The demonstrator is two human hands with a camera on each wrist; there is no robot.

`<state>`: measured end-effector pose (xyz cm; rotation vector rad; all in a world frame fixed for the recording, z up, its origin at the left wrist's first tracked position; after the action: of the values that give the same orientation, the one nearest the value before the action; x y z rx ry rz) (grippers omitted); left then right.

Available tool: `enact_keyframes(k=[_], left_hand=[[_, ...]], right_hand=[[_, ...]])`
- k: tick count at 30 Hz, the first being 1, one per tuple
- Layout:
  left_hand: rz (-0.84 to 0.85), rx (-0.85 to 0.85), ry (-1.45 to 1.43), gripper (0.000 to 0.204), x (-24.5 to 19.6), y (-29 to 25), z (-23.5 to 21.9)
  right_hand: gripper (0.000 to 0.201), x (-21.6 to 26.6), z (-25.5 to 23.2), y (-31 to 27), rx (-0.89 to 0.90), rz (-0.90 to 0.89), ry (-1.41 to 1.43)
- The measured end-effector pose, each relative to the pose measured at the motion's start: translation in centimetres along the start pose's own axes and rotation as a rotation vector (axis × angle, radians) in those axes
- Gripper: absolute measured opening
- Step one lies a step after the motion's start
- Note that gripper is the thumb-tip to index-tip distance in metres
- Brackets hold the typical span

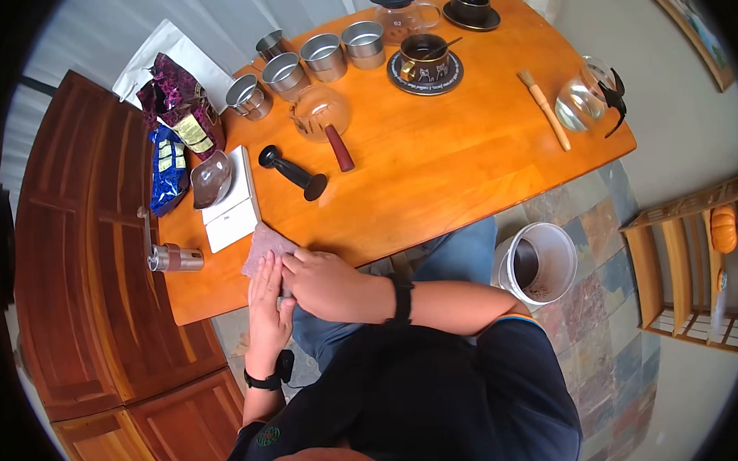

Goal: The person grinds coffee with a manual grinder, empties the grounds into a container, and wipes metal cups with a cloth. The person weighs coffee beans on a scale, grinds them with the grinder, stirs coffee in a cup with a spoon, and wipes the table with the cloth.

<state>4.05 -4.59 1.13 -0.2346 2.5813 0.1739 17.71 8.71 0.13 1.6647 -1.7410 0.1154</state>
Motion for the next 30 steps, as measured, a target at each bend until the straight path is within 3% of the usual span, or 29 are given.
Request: enact_keyframes(k=[3,7,10,15,20,26,29,30], left_hand=[[-0.009,0.113,0.266,0.071,-0.8,-0.4,-0.6],[-0.095,0.1,0.345,0.074,-1.7,-0.9,-1.4],[-0.178,0.038,0.347,0.071,-0.7,-2.1,-2.2],[-0.325,-0.169,0.354,0.049,3.6,-5.4,-2.9],[-0.377,-0.249,0.282,0.042,2.7,-4.7,-1.6],[0.093,0.064,0.177,0.05,-4.3,2.1,2.6],[0.221,0.18,0.124,0.057,-7.5,5.1,4.0],[0.276,0.274,-0.008,0.062,-8.1,5.9,4.4]], right_hand=[[0.034,-0.1,-2.6,-1.1,0.012,0.004,0.099],[0.028,-0.3,-5.6,-2.8,-0.049,0.033,0.074],[0.024,-0.8,-7.4,-4.8,-0.034,0.124,0.069],[0.018,-1.9,-8.9,-8.1,-0.143,0.247,0.079],[0.017,-2.3,-9.7,-10.7,-0.231,0.33,0.055],[0.026,-1.2,-10.1,-9.7,-0.199,0.241,0.038],[0.052,-1.1,-9.4,-8.9,0.002,0.163,-0.082],[0.052,-1.2,-9.1,-9.0,0.0,0.163,-0.09]])
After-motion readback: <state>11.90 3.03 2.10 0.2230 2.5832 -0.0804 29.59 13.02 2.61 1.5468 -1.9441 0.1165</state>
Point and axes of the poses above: each hand's wrist, its own y-axis towards the middle knuckle, its own z-axis out of the palm, x = y × z, the point moved 1 cm from there along y, towards the middle knuckle, and after that the axes turned 8 degrees about x, right-handed, at the moved point
